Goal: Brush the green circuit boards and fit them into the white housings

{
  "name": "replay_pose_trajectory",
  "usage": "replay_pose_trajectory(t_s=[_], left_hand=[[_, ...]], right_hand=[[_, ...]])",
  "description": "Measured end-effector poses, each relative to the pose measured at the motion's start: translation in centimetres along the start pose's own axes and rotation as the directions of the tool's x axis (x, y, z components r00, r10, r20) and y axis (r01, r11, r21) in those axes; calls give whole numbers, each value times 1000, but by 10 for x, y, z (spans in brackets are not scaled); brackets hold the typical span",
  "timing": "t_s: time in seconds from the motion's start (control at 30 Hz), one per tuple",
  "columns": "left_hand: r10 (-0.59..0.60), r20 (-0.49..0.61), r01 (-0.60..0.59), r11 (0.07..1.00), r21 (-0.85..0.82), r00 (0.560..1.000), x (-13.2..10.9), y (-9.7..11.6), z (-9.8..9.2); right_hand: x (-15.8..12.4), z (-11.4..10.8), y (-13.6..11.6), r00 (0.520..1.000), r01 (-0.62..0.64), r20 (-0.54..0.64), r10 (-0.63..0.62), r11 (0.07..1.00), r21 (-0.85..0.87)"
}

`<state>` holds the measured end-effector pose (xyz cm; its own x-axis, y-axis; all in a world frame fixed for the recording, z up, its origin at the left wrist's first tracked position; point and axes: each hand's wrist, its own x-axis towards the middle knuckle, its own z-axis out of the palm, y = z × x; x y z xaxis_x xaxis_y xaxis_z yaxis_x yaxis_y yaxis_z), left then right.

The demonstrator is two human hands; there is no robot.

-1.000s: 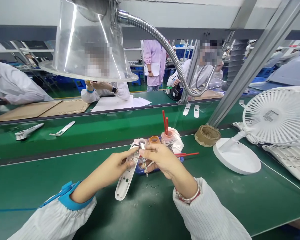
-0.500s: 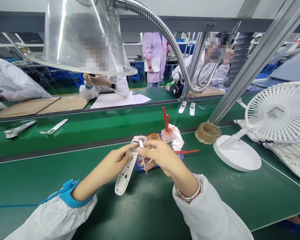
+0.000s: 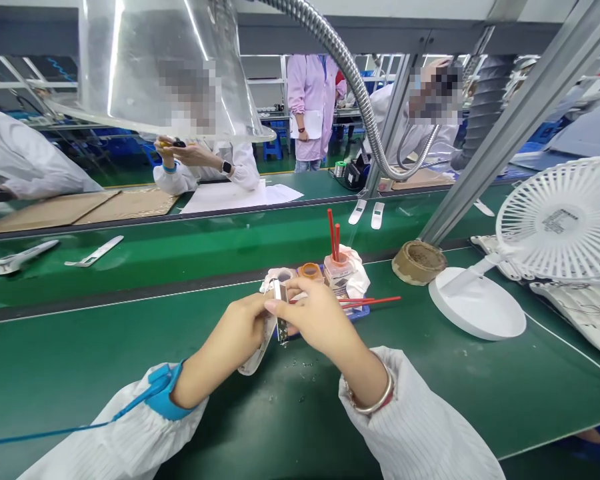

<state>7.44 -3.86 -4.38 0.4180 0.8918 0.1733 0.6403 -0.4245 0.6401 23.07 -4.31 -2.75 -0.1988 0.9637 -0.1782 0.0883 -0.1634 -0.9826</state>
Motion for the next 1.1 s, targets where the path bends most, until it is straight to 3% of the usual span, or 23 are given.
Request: replay_pose_trajectory(t_s=[0.2, 0.4, 0.63, 0.9, 1.0, 1.1], left_hand=[[-12, 70, 5, 994, 105, 997, -5, -4, 11], [-83, 182, 109, 984, -139, 980, -4, -4, 1], [-154, 13, 154, 977, -147, 988, -3, -13, 11], [-190, -23, 183, 966, -185, 981, -4, -5, 15], [-168, 12, 160, 918, -363, 986, -9, -2, 16], [-134, 55, 135, 720, -681, 990, -17, -3, 20]], right_hand=[[3, 5, 12, 997, -24, -74, 14, 990, -142], [9, 6, 20, 996, -11, -89, -10, 972, -233], [8, 13, 23, 982, 51, -148, -119, 917, -395], [-9, 31, 25, 889, 166, -266, -374, 802, -574], [-15, 33, 27, 852, 209, -264, -452, 756, -620], [-19, 33, 26, 840, 205, -272, -469, 739, -642]])
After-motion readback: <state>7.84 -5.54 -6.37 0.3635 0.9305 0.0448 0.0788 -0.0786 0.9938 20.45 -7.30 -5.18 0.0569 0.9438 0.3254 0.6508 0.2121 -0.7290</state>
